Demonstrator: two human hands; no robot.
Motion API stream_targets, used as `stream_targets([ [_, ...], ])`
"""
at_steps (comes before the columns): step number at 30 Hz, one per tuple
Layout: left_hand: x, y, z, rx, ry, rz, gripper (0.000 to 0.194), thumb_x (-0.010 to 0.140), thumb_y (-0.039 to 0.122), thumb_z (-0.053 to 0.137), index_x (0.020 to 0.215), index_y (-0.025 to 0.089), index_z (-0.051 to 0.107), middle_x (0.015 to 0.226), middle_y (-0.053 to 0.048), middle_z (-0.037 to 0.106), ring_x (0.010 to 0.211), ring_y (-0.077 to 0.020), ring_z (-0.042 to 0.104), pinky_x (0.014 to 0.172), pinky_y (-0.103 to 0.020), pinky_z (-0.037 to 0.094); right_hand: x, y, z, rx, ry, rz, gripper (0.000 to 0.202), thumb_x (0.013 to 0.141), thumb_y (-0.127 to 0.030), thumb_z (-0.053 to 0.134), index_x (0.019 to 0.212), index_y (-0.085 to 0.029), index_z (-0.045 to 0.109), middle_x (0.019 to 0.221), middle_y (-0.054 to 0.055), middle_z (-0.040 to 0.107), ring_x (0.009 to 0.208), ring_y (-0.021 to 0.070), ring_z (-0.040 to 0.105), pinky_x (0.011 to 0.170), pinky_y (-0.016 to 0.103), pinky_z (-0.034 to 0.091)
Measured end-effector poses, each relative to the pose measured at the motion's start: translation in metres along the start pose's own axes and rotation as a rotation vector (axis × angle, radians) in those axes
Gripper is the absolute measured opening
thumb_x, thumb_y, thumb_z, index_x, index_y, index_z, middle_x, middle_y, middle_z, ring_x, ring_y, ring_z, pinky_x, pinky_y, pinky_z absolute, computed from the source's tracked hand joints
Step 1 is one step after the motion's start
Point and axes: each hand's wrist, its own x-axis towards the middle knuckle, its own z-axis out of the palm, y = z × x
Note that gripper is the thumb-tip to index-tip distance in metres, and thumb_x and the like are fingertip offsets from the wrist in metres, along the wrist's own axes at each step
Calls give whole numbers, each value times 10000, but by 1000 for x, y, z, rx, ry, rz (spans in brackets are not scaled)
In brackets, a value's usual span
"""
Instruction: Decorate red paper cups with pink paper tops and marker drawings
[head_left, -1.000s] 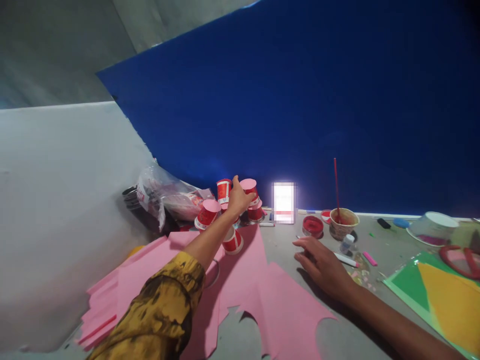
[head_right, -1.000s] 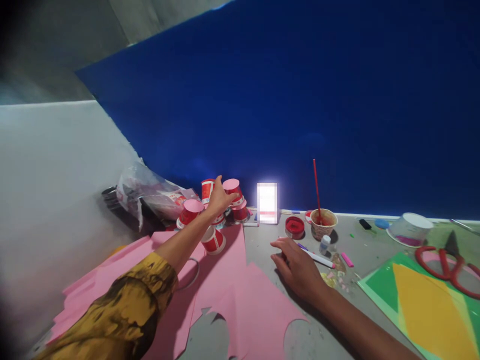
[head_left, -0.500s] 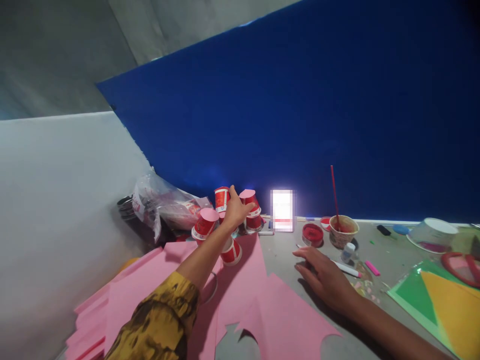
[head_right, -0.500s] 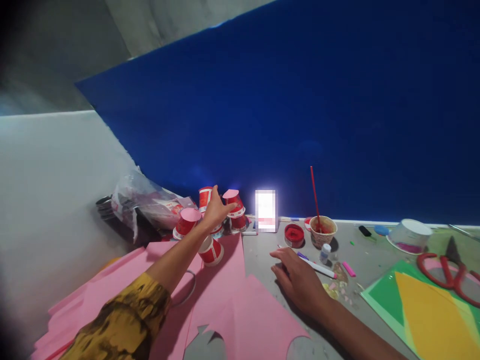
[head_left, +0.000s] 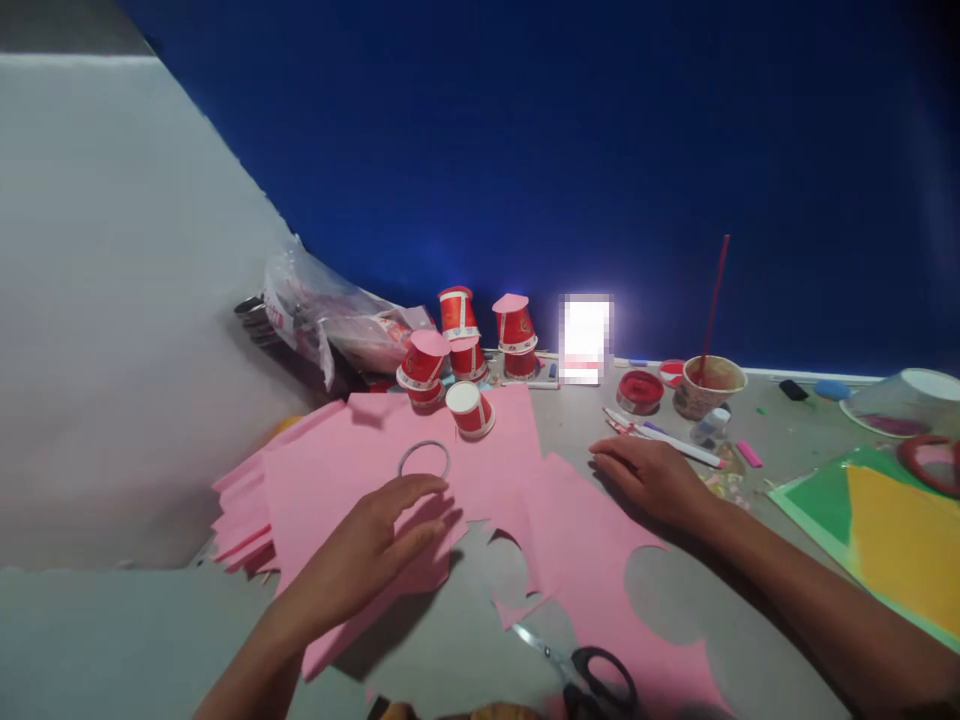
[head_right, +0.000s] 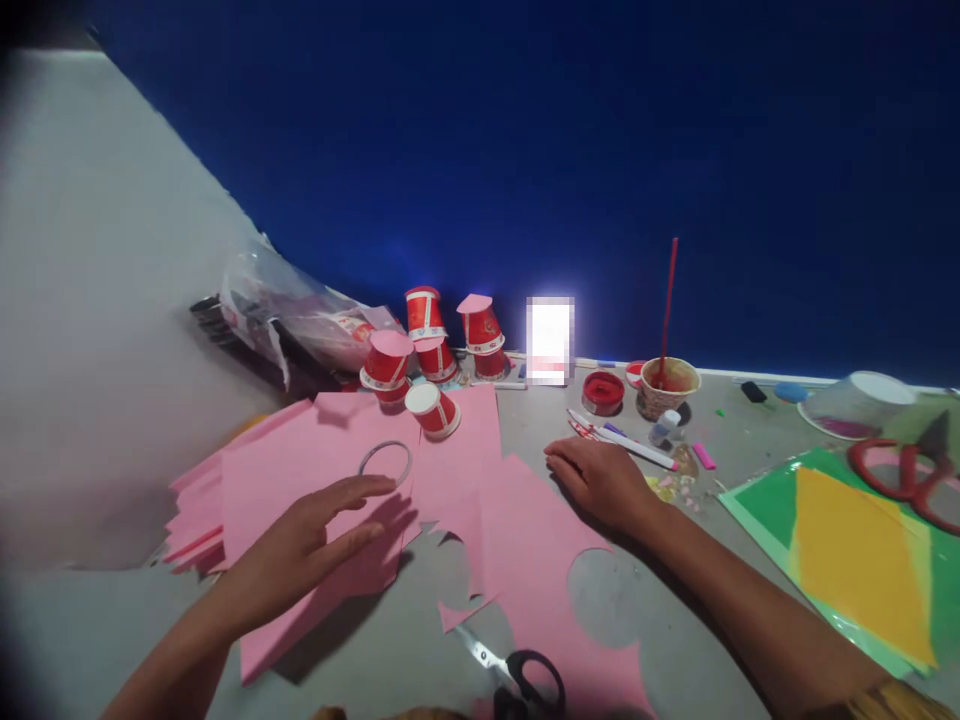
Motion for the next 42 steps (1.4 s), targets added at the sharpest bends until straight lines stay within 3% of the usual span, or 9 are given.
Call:
stream_targets([
  [4, 5, -13, 18, -44, 163, -68, 440, 970, 550, 568, 1241, 238, 717, 1342, -122, 746, 1225, -321, 724, 1068, -505, 593, -2, 1, 2, -34, -46, -58, 315, 1069, -331, 486, 1045, -209, 776, 993, 86, 845, 867, 253, 795, 773, 361, 568],
  [7, 22, -10, 14, -88, 158, -105, 439, 969, 541, 581, 1276, 246, 688, 1344, -106, 738, 1149, -301, 737, 1013, -480, 608, -3, 2, 2, -49, -59, -73, 325, 1072, -335, 480, 1042, -213, 780, 982, 79, 848, 847, 247, 798, 753, 354, 571],
  [10, 38, -16, 7, -13, 189, -128, 477, 967, 525, 588, 1331, 224, 651, 1387, -126, 709, 1250, -333, 677, 1080, -523, 553, -3, 3, 0, -56, -39, -64, 331, 1067, -344, 482, 1038, -218, 787, 979, 81, 853, 839, 250, 802, 747, 355, 577],
  [18, 39, -39, 23, 66, 34, -217, 841, 869, 406, 700, 1607, 155, 387, 1664, -215, 436, 1553, -407, 391, 1220, -591, 408, -3, 1, 2, -19, -22, -15, 311, 1034, -358, 519, 1020, -241, 808, 969, 83, 853, 827, 255, 796, 753, 368, 599],
  [25, 51, -26, 5, -71, 30, -115, 793, 928, 484, 662, 1616, 210, 379, 1690, -176, 428, 1558, -366, 408, 1266, -570, 355, -4, 2, 6, -31, -30, -45, 319, 1053, -361, 501, 1019, -240, 794, 960, 73, 848, 817, 247, 794, 736, 360, 586],
  [28, 55, -22, 1, 2, -9, -116, 680, 928, 423, 654, 1548, 200, 485, 1619, -172, 518, 1510, -369, 470, 1247, -564, 385, -3, 1, 3, -30, -47, -54, 313, 1056, -366, 502, 1013, -245, 788, 949, 61, 847, 801, 240, 791, 721, 356, 581],
  [31, 47, -24, 7, 63, -60, -124, 581, 904, 392, 677, 1455, 231, 585, 1570, -155, 566, 1483, -379, 502, 1206, -556, 445, -3, -1, 1, -22, -54, -51, 308, 1053, -365, 501, 1004, -257, 786, 929, 52, 847, 789, 239, 793, 703, 354, 574],
  [37, 4, -43, 9, 190, -56, -233, 689, 885, 381, 717, 1524, 190, 546, 1673, -198, 456, 1609, -416, 330, 1238, -616, 406, -3, -4, -3, 29, -88, -11, 288, 1045, -399, 532, 978, -278, 785, 915, 38, 841, 763, 238, 785, 686, 355, 562],
  [42, -17, -16, 11, 108, -100, -3, 688, 983, 483, 667, 1624, 358, 453, 1772, -77, 303, 1647, -380, 257, 1267, -596, 394, 11, -16, -28, 3, -99, 60, 303, 1032, -357, 513, 928, -273, 786, 912, 67, 834, 778, 263, 768, 650, 354, 530],
])
